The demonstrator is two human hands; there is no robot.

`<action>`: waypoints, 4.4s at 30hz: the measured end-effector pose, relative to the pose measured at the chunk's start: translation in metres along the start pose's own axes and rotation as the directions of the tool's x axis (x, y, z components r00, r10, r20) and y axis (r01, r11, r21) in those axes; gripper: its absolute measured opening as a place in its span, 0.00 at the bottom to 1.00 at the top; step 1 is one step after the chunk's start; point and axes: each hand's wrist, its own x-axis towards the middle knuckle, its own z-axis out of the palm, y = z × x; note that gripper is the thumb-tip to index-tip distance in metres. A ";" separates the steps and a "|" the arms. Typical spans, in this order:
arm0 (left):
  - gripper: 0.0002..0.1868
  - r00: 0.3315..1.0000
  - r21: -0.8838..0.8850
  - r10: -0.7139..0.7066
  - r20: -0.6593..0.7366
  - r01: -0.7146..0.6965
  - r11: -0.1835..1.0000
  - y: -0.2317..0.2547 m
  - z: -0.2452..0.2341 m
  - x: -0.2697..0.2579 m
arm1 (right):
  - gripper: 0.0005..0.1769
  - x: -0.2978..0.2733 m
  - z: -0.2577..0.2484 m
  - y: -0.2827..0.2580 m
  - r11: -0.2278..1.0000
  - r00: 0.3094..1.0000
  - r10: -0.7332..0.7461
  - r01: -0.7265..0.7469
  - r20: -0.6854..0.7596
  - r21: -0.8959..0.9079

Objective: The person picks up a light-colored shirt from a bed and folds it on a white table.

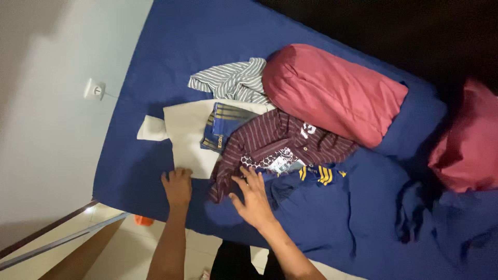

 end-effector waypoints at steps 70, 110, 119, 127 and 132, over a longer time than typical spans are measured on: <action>0.15 0.043 -0.171 0.616 -0.786 -0.974 -0.150 0.254 -0.416 -0.322 | 0.43 -0.404 -0.174 -0.047 0.412 0.831 -0.235 0.555 -0.504 0.723; 0.16 -0.067 -0.382 0.662 -0.746 -0.772 -0.508 0.434 -0.401 -0.533 | 0.19 -0.808 -0.051 -0.056 0.415 0.227 0.910 -0.528 -0.348 0.741; 0.12 0.028 -0.460 0.695 -0.718 -0.770 -0.443 0.463 -0.388 -0.587 | 0.18 -0.909 -0.058 -0.036 0.680 -0.364 0.563 -0.306 -0.742 0.666; 0.14 -0.101 -0.368 0.767 -0.633 -0.833 -0.413 0.513 -0.382 -0.596 | 0.13 -0.936 -0.107 -0.047 0.665 -0.507 0.169 -0.575 -0.845 0.478; 0.15 -0.165 -0.384 0.810 -0.563 -0.815 -0.434 0.568 -0.376 -0.616 | 0.09 -0.957 -0.148 -0.037 0.663 -0.623 0.190 -0.488 -0.759 0.568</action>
